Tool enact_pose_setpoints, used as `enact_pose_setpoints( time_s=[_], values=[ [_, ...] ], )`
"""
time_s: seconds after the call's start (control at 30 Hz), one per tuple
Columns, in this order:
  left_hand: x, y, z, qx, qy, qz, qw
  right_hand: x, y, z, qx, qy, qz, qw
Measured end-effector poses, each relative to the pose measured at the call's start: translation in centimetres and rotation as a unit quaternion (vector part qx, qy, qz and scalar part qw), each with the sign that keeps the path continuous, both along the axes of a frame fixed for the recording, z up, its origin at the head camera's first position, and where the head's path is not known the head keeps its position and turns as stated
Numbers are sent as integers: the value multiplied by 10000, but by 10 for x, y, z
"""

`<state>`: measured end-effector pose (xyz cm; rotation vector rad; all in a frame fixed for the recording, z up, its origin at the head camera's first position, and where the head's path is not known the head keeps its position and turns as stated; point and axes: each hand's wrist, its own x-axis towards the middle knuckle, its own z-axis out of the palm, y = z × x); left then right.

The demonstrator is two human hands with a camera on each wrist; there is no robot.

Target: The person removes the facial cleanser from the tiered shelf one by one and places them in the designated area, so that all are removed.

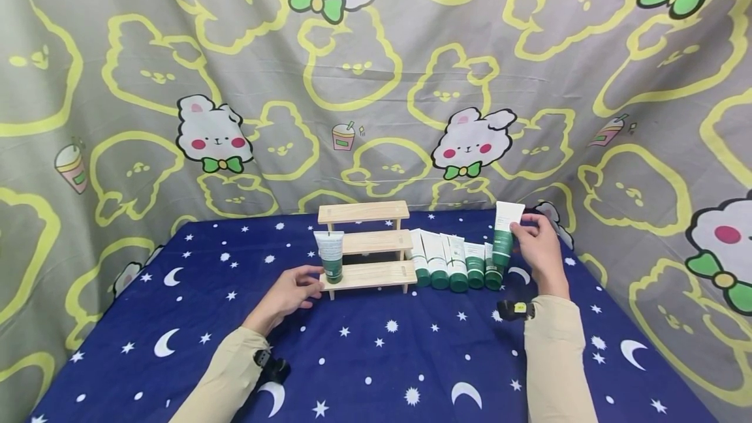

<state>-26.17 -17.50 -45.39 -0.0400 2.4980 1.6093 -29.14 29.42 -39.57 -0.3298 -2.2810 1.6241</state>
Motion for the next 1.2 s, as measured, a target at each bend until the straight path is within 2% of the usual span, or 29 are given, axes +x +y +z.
enact_pose_setpoints(
  time_s=[0.27,0.47,0.67,0.83,1.2],
  values=[
    [1,0,0,15,29,-5,10000,-3,11,-14,-50,-593,-218,9980],
    [1,0,0,32,54,-20,10000,-5,22,-27,24,-828,-370,9959],
    [1,0,1,40,47,-8,10000,-4,30,-40,220,-1204,-190,9923],
    [0,0,1,62,18,-12,10000,-3,35,-48,192,-1534,-4,9880],
    [0,0,2,70,-37,4,10000,1,37,-56,321,-1750,190,9839]
  ],
)
